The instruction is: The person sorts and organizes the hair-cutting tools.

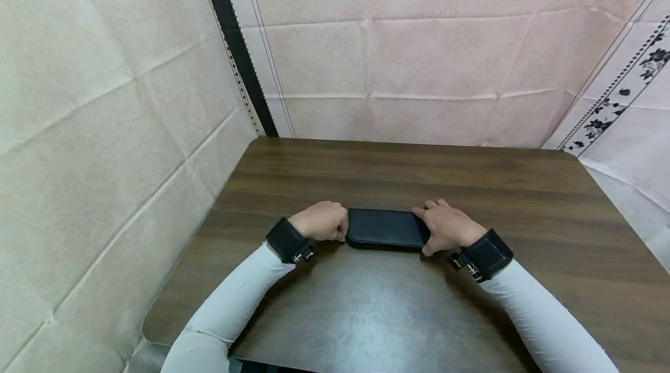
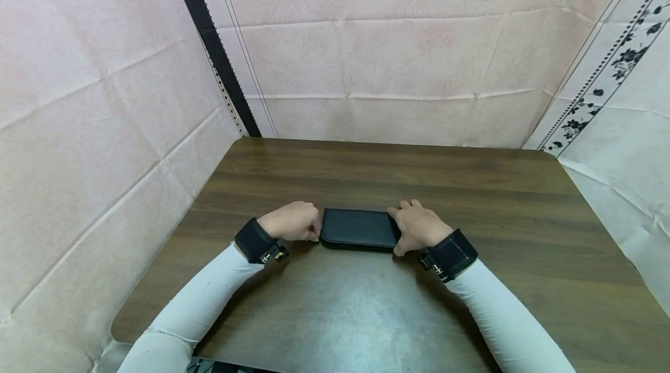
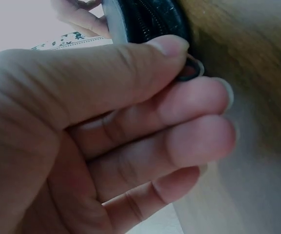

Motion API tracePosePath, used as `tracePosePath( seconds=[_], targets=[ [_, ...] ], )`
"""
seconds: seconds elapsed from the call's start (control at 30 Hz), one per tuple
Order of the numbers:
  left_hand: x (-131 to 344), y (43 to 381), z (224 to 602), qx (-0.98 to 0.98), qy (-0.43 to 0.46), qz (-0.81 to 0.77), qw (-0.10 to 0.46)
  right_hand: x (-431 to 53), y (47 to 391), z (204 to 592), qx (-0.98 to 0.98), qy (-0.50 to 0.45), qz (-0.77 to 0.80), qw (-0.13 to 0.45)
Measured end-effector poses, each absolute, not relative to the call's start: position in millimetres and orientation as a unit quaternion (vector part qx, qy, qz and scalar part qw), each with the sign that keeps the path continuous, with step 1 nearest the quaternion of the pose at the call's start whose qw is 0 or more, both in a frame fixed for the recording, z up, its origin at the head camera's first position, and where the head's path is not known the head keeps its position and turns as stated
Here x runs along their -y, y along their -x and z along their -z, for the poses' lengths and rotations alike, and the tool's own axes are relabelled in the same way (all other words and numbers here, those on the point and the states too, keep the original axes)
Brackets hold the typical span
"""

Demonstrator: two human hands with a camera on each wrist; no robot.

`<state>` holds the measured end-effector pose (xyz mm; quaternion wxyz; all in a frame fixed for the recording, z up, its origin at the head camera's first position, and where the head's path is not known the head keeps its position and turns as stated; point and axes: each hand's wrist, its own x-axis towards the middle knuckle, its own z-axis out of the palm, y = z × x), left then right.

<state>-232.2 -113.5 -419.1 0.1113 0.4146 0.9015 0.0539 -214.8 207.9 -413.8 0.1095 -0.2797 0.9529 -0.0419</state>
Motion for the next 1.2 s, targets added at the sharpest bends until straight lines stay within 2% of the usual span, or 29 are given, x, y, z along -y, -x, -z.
tracePosePath(
  seconds=[0.67,0.93,1.03,1.2],
  targets=[
    [112,231,416,-0.889,-0.426,-0.076,0.147,-209,217,415,-0.953,0.281,0.031,0.113],
    [108,230,413,-0.902,-0.398,-0.069,0.152,-214,217,416,-0.953,0.277,0.046,0.115],
    [106,227,412,-0.920,-0.367,-0.045,0.128,-215,216,416,-0.953,0.274,0.055,0.119],
    [93,220,410,-0.932,-0.360,0.016,0.043,-213,216,415,-0.951,0.277,0.052,0.125]
  ],
)
